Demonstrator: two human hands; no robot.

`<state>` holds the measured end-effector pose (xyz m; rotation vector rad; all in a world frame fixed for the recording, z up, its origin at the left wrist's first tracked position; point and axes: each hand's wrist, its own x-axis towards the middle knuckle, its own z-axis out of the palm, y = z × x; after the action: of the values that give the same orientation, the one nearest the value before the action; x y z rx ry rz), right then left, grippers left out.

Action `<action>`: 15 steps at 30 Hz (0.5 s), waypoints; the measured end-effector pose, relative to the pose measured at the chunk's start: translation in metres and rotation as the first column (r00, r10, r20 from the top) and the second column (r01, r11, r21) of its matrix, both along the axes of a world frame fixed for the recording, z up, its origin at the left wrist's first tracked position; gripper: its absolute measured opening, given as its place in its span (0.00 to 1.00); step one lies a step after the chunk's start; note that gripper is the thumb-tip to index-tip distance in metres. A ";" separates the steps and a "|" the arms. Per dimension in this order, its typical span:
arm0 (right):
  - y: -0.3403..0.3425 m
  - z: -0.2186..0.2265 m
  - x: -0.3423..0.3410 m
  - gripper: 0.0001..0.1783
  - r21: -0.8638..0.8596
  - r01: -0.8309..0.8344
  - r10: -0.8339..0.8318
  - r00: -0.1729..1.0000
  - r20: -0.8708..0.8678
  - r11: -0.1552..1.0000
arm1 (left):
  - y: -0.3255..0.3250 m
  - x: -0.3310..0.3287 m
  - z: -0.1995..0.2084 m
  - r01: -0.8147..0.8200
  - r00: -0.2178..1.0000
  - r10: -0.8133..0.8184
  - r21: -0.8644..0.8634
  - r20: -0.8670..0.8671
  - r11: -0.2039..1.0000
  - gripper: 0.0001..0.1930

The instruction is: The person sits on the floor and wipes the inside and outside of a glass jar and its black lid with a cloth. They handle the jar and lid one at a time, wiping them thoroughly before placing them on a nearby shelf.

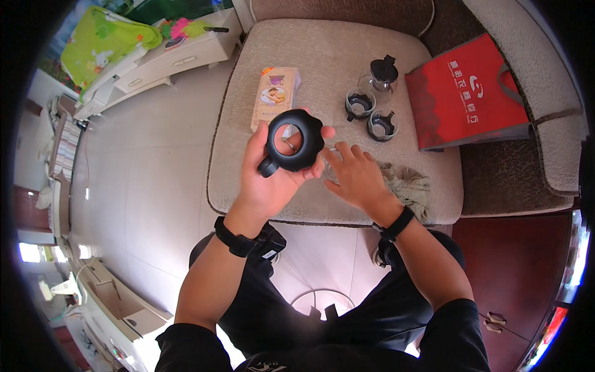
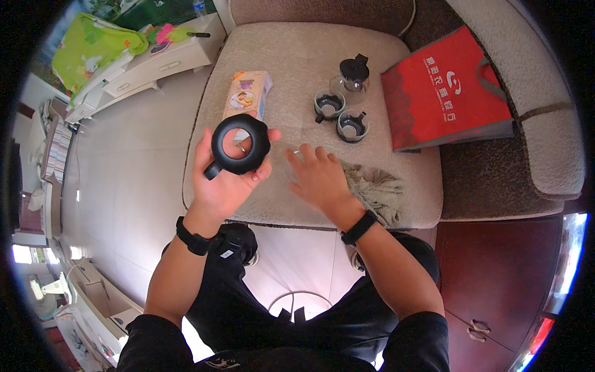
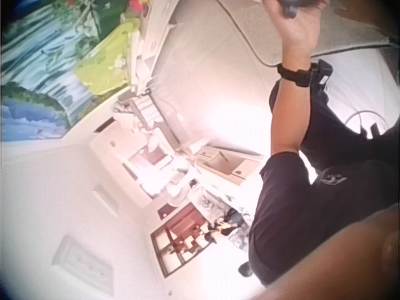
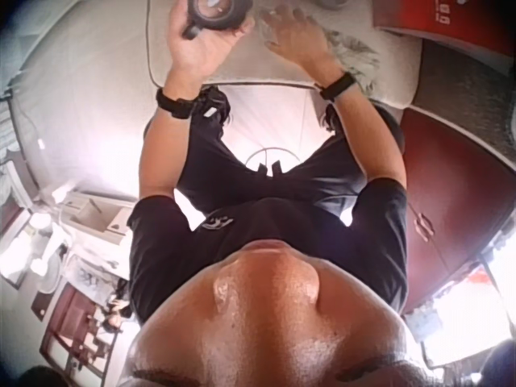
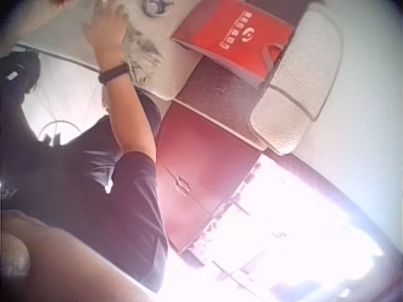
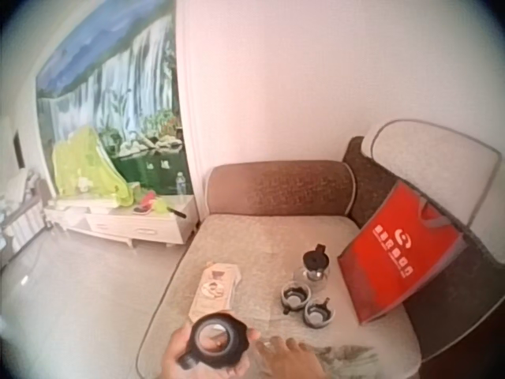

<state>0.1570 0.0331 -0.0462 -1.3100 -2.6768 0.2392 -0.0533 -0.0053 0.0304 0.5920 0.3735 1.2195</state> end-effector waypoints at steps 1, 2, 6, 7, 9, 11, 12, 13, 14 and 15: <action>0.001 -0.001 0.001 0.45 -0.035 0.007 -0.007 1.000 0.012 0.999 | 0.000 0.002 0.001 0.012 1.000 -0.012 -0.026 0.011 1.000 0.36; -0.001 -0.002 0.003 0.47 -0.004 0.018 -0.018 1.000 -0.003 1.000 | 0.000 0.002 -0.001 0.043 0.998 -0.043 0.008 0.035 0.999 0.36; -0.007 0.008 0.019 0.53 0.117 0.088 -0.081 0.995 -0.063 0.989 | -0.001 0.005 0.001 -0.019 1.000 0.019 -0.006 -0.009 1.000 0.38; -0.007 0.015 0.026 0.55 0.146 0.109 -0.098 0.992 -0.079 0.983 | -0.001 0.003 0.001 -0.021 1.000 0.021 -0.017 0.003 1.000 0.38; -0.011 0.032 0.051 0.56 0.139 0.148 -0.153 0.988 0.025 0.979 | -0.001 0.003 0.002 -0.024 1.000 0.024 -0.034 0.017 0.999 0.39; -0.019 0.047 0.069 0.56 0.009 0.220 -0.218 0.962 0.167 0.976 | -0.002 0.004 0.002 -0.023 1.000 0.023 -0.058 0.007 0.998 0.40; -0.024 0.053 0.074 0.56 -0.115 0.280 -0.243 0.934 0.262 0.953 | -0.001 0.003 0.002 -0.002 0.999 0.004 -0.058 0.040 0.998 0.39; -0.029 0.055 0.078 0.56 -0.230 0.345 -0.251 0.900 0.357 0.910 | -0.001 0.003 0.001 0.019 0.997 -0.015 -0.058 0.072 0.998 0.39; -0.035 0.048 0.083 0.56 -0.197 0.318 -0.237 0.907 0.349 0.927 | -0.001 0.005 0.000 0.047 0.994 -0.040 -0.058 0.103 0.997 0.38; -0.041 0.034 0.088 0.55 -0.166 0.295 -0.225 0.911 0.345 0.941 | 0.000 0.006 -0.003 0.068 0.992 -0.063 -0.046 0.113 0.997 0.38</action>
<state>0.2454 -0.0083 -0.0120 -1.9087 -2.7446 0.3134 -0.0472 -0.0057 0.0274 0.4876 0.2876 1.1713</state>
